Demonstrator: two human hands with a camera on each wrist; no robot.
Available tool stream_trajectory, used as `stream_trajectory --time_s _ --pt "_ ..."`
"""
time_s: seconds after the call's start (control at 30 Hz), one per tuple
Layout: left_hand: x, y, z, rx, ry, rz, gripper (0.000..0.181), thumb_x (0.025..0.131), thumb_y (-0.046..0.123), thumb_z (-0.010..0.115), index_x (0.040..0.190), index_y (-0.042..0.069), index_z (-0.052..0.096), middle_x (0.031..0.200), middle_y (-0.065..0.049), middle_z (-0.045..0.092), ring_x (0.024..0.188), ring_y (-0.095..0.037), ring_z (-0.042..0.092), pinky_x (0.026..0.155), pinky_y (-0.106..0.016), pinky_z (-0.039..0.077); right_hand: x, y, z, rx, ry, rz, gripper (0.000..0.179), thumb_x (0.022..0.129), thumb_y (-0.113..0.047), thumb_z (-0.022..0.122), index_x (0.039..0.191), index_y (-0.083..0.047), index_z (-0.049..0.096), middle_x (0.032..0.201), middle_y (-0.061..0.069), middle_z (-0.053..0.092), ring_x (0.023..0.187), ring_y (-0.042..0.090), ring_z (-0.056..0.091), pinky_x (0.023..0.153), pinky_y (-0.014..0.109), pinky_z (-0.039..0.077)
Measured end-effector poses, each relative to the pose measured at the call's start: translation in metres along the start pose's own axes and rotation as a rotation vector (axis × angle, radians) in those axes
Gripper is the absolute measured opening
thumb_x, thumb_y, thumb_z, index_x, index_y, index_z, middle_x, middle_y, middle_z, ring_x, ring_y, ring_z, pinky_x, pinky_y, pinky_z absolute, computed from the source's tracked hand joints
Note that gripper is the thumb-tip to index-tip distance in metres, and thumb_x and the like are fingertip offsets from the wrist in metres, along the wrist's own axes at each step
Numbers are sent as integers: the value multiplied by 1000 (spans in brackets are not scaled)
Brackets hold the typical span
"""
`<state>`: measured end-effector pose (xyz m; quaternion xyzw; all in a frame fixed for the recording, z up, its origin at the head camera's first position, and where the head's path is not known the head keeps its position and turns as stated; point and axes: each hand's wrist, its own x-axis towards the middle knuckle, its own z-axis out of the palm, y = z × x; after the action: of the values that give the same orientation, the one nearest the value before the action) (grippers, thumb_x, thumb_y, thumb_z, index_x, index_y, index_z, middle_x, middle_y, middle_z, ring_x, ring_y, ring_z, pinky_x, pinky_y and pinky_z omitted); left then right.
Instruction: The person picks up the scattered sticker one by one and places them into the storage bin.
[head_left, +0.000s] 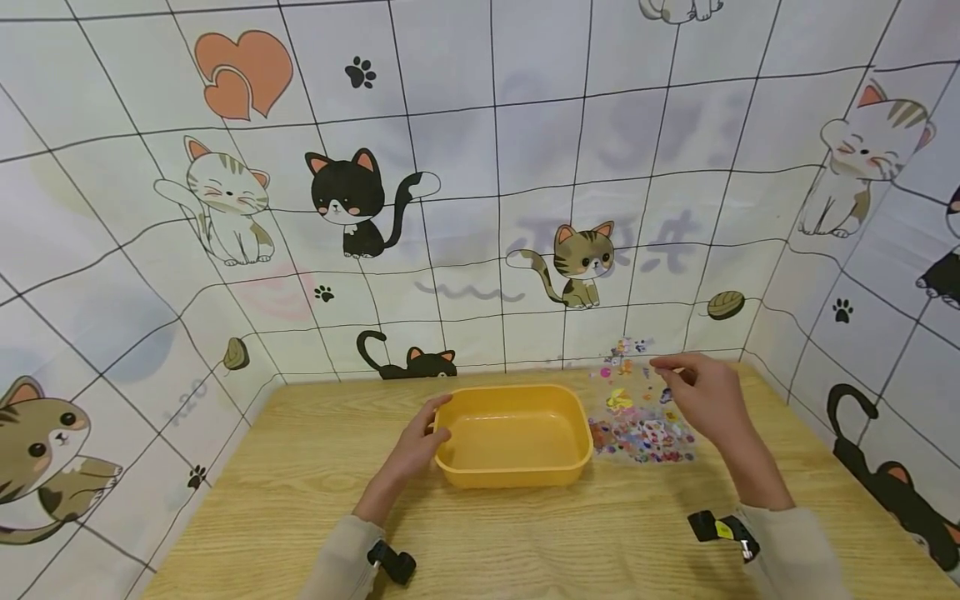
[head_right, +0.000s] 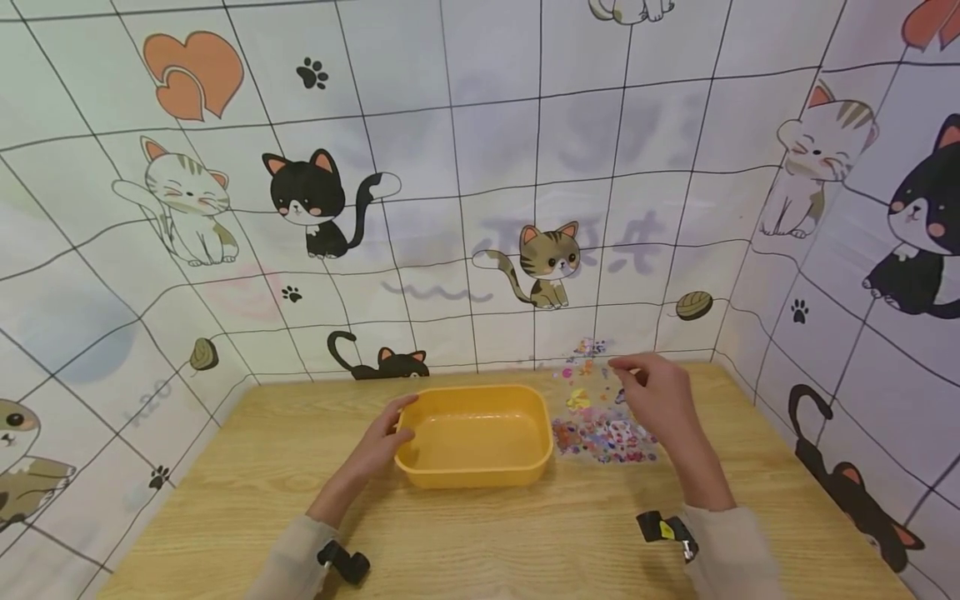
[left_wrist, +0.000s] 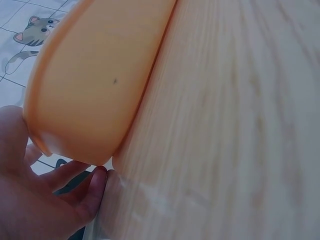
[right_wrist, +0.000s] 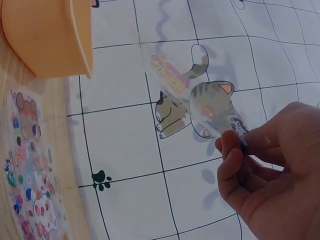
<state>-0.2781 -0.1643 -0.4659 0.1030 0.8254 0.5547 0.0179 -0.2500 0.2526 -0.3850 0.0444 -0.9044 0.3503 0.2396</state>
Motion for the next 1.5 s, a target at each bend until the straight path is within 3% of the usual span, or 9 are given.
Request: stream_trajectory --time_s 0.23,0.6,0.83,1.03,1.4,1.5 --pt "17 -35 1 25 -7 -9 58 101 10 56 156 22 44 152 -21 53 119 -32 62 95 -43 55 2 -11 13 60 -5 -40 21 103 -9 61 116 -3 76 87 16 69 48 10 40 43 27 35" --pt "18 -36 0 16 -14 -18 58 101 13 58 156 24 44 150 -21 55 123 -35 62 96 -45 55 6 -37 33 58 -93 -52 21 101 -5 61 115 -2 76 96 15 69 52 12 42 46 25 37" --pt "18 -35 2 11 10 -11 57 101 10 58 156 18 45 142 -25 59 118 -36 63 93 -49 56 7 -46 50 75 -174 -71 19 100 -6 64 113 -2 77 92 14 68 52 13 44 46 25 37" --pt "20 -36 4 5 35 -38 57 100 5 57 155 14 45 140 -28 60 117 -38 63 93 -52 56 7 -54 64 81 -225 -99 19 98 -5 65 111 1 77 105 18 74 60 12 54 50 26 43" --pt "18 -36 0 2 -6 -4 57 101 13 60 155 20 46 146 -24 56 121 -36 62 95 -49 55 18 -69 85 85 -438 -65 24 99 -6 62 117 3 75 110 19 75 82 21 68 54 26 46" --pt "19 -38 -1 6 -12 -4 57 101 13 60 155 20 46 146 -23 57 120 -34 63 94 -47 55 20 -72 92 98 -487 -60 25 99 -6 61 117 4 75 112 20 74 80 19 67 54 27 45"
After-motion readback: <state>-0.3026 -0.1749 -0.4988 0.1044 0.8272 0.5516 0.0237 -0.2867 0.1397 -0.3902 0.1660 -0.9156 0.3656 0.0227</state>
